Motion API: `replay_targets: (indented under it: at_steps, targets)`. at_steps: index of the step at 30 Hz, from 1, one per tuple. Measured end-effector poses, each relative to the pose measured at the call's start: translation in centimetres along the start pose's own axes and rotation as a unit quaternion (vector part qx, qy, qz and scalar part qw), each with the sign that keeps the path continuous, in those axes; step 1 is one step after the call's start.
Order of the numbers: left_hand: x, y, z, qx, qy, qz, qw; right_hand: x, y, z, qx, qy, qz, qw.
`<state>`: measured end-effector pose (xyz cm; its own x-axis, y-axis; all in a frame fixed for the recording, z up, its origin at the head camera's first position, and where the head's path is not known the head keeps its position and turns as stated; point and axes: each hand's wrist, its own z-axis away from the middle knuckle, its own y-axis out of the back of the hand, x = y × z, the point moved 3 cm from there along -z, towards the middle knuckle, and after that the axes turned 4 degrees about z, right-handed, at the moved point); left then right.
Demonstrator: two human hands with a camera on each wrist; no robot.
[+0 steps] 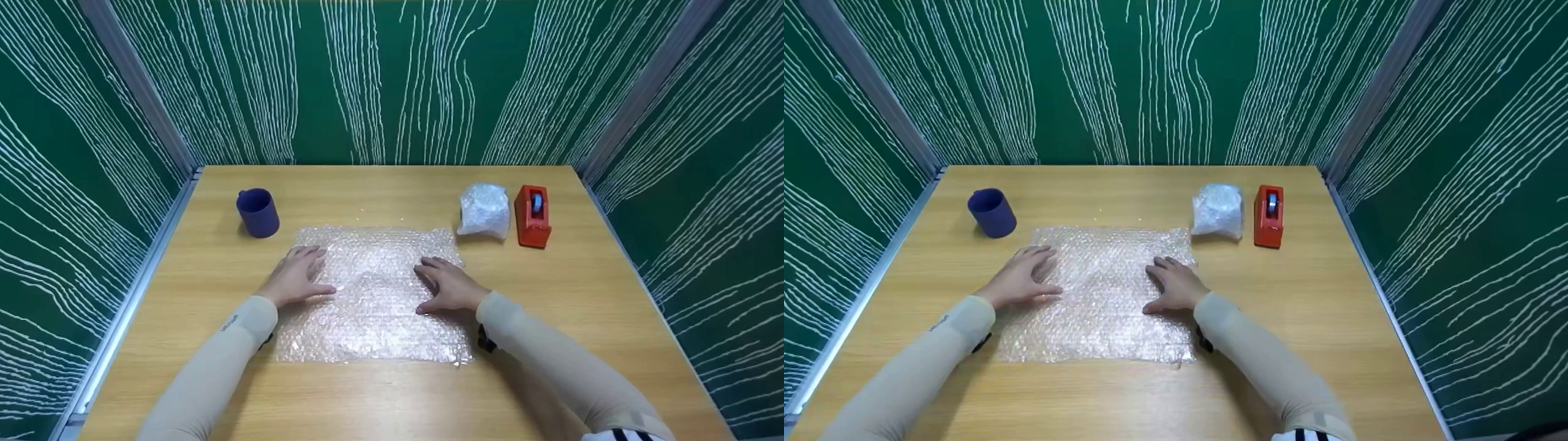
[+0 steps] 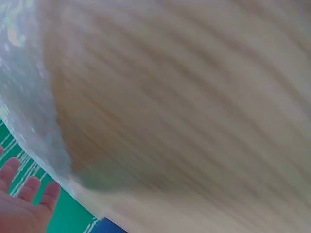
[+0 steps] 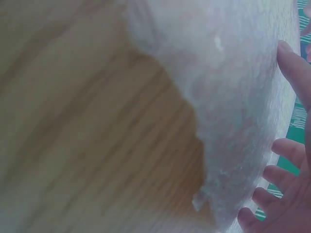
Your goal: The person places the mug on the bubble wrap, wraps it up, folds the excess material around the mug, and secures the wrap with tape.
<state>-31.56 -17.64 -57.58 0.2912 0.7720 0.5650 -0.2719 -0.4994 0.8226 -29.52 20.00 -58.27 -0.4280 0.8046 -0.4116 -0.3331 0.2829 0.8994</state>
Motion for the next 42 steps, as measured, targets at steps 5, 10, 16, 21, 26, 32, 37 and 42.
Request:
replay_targets:
  at_steps: [5,10,16,21,26,32,37,42]
  targets:
    - [-0.5,0.9,0.1,0.026,0.019,0.036,0.9988,0.6,0.1,0.4,0.007,0.0,-0.007,1.0]
    - [-1.1,1.8,0.2,0.066,0.025,0.068,0.9952,0.7,0.0,0.5,0.009,-0.002,-0.011,0.9999]
    - [-2.4,3.0,0.2,0.105,0.045,0.087,0.9897,0.7,0.1,0.6,0.021,0.007,-0.012,0.9997]
    - [-3.3,4.0,0.2,0.138,0.058,0.098,0.9839,0.7,0.2,0.6,0.022,0.01,-0.011,0.9997]
    - [-4.0,5.2,0.1,0.167,0.074,0.113,0.9766,0.8,0.2,0.5,0.022,0.011,-0.008,0.9997]
    - [-4.7,6.7,-0.1,0.223,0.075,0.124,0.9641,0.8,0.2,0.5,0.024,0.01,-0.009,0.9996]
    - [-5.2,7.8,-0.3,0.271,0.079,0.129,0.9505,0.8,0.1,0.4,0.019,0.002,-0.007,0.9998]
    - [-5.7,8.8,-0.6,0.293,0.11,0.143,0.9389,0.7,-0.1,0.5,0.016,0.002,-0.009,0.9998]
